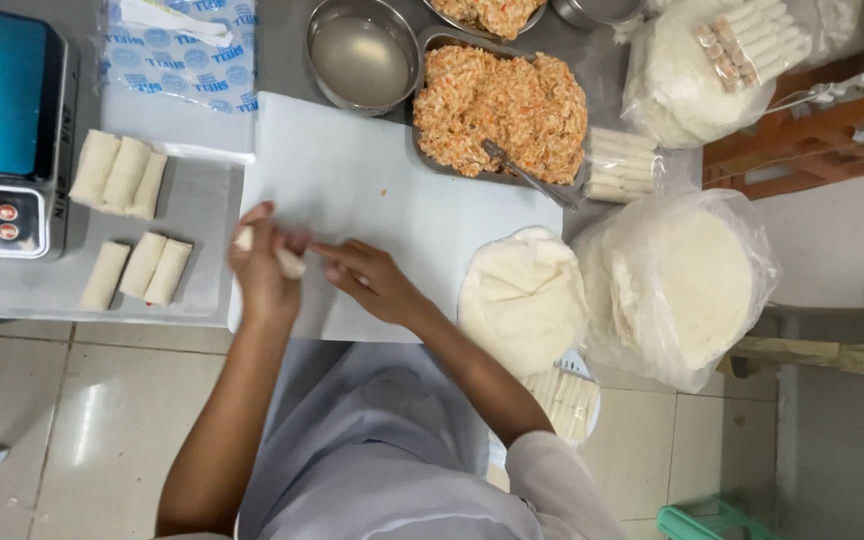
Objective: The person is preparing food rolls by placing filling on a wrapper and rolling it into a cylindrical shape.
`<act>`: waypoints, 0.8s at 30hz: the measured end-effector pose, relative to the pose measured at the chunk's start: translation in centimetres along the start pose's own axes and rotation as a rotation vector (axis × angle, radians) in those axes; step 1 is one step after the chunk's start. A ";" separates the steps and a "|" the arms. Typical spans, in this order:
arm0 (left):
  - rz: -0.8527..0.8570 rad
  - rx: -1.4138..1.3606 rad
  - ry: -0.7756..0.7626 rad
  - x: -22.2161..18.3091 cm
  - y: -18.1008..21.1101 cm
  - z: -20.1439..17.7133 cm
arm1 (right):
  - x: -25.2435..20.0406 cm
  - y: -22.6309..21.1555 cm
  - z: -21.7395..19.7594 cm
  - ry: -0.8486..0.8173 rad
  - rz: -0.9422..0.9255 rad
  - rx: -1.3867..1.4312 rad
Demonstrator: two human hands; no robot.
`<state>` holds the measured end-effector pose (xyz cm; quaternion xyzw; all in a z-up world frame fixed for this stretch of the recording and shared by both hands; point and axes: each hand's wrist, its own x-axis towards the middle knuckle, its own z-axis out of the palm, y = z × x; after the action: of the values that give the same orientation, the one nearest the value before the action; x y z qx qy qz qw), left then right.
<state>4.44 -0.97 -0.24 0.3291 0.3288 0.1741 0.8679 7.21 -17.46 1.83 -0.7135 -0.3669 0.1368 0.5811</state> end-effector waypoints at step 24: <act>0.041 0.778 -0.739 -8.5 2.5 3.1 | -11.9 -1.9 -8.6 0.896 0.255 0.691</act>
<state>0.16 -4.97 7.16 0.6723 0.0352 -0.0712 0.7360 3.60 -31.71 3.28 -0.5090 0.0698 0.0022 0.8579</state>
